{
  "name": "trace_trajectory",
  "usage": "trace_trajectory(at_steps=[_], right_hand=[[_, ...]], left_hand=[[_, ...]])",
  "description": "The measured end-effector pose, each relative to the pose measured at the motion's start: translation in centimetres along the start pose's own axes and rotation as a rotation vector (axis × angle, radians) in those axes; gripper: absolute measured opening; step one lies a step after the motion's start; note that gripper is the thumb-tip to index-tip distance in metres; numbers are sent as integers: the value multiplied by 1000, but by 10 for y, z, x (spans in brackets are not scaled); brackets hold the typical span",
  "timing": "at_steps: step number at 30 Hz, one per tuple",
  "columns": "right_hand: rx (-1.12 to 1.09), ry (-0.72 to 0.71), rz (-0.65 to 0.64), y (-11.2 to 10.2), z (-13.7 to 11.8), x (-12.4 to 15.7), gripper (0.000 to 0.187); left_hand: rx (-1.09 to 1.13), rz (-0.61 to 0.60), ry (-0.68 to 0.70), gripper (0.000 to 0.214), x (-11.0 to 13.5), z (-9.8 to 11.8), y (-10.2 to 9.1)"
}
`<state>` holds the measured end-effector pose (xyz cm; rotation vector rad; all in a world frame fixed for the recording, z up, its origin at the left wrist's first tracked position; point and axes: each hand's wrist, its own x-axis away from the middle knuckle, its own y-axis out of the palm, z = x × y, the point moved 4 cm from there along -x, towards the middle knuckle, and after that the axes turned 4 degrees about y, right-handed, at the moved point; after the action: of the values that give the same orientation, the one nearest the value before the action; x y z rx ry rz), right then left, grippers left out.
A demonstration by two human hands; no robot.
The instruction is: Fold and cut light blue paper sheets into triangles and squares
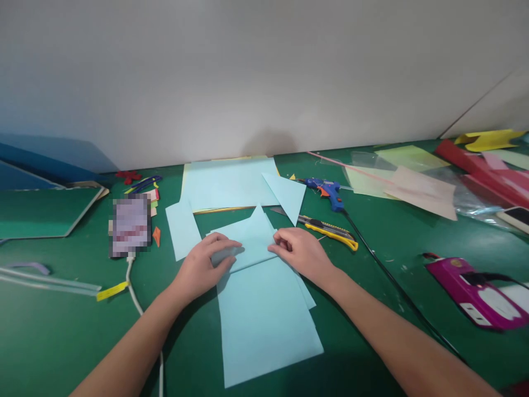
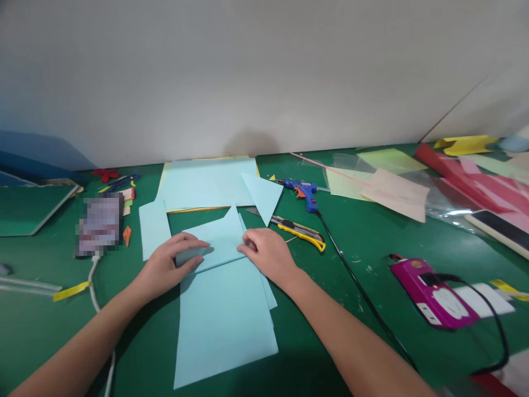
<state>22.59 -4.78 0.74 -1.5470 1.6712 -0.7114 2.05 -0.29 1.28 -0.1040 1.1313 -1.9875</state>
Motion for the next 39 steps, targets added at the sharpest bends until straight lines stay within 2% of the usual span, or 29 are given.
trace_trajectory(at_steps=[8,16,22,25,31,35,39], right_hand=[[16,-5,-2,1,2,1,24],[-1,-5,-5,0,1,1,26],[3,-7,-6,0,1,1,25],[5,-3,-12,0,0,1,25],[4,5,-20,0,1,1,25],[1,-5,-15,1,1,1,25],[1,-2,-17,0,1,0,26]], left_hand=[[-86,-10,55,20,0,-4,-1],[-68,2,-66,17,-1,-10,-1],[-79,11,-106,16,-1,-8,-2],[-98,25,-45,17,-1,-6,-1],[-181,63,182,22,0,1,0],[-236,87,217,21,0,3,-1],[-225,29,255,22,-1,6,2]])
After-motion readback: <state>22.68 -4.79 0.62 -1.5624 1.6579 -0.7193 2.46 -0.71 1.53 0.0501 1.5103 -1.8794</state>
